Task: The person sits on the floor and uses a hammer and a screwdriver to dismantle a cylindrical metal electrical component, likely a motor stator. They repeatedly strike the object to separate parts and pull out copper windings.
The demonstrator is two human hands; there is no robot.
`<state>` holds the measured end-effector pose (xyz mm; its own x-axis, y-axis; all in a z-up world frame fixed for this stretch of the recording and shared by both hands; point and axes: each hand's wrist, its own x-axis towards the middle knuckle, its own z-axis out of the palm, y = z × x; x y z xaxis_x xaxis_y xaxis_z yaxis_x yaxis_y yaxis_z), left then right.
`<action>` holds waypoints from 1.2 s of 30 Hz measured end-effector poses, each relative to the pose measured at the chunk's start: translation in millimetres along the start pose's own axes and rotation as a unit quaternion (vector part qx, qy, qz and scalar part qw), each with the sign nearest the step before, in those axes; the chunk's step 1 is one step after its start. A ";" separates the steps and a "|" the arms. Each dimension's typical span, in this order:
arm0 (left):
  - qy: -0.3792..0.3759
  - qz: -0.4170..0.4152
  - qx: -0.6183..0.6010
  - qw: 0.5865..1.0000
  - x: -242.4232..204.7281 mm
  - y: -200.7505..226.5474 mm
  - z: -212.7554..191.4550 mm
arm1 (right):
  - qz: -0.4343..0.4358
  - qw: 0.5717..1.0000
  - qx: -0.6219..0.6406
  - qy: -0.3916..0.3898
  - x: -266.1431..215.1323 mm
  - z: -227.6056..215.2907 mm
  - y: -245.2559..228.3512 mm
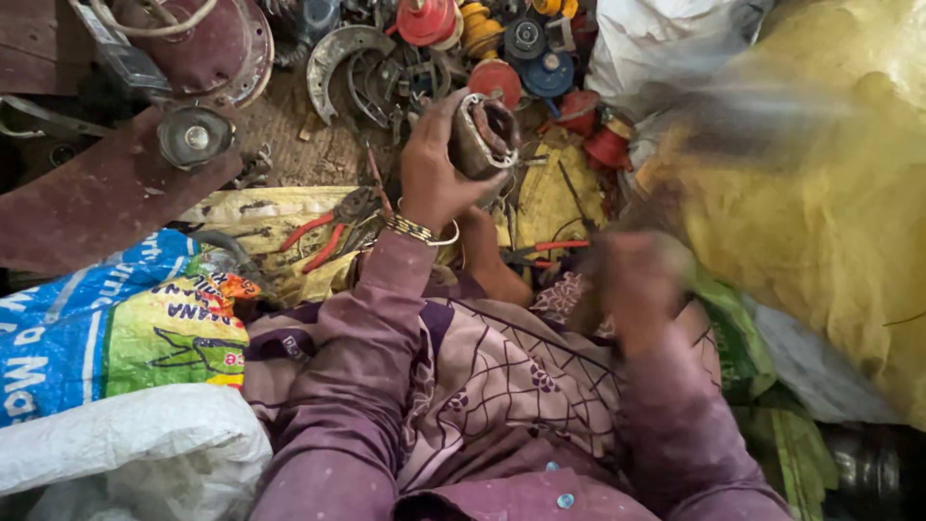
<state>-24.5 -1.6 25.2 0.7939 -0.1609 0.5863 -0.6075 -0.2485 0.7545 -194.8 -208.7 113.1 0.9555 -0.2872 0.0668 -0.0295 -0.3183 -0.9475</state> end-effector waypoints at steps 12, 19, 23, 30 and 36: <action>0.001 0.011 0.075 0.997 3.0 -8.5 -2.8 | 0.009 0.986 0.145 0.079 -15.9 -25.7 -57.1; 0.032 0.015 0.005 0.999 -5.9 10.2 -0.3 | 0.029 0.980 -0.182 -0.080 10.9 18.1 -8.7; -0.012 -0.024 -0.019 0.999 -10.9 8.6 2.4 | 0.234 0.963 -0.102 -0.090 12.5 24.3 -6.4; 0.007 0.012 0.103 0.995 -0.4 -13.0 0.9 | -0.094 0.984 0.111 0.106 -15.8 -36.3 -72.8; 0.030 -0.034 -0.015 0.999 1.5 10.1 -7.9 | 0.003 0.986 -0.163 -0.033 13.7 17.9 -33.3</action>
<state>-29.6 3.2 36.1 0.8306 -0.0868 0.5500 -0.5540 -0.2288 0.8005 -175.4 -185.8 140.0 0.9717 -0.2340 0.0314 -0.1174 -0.5942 -0.7957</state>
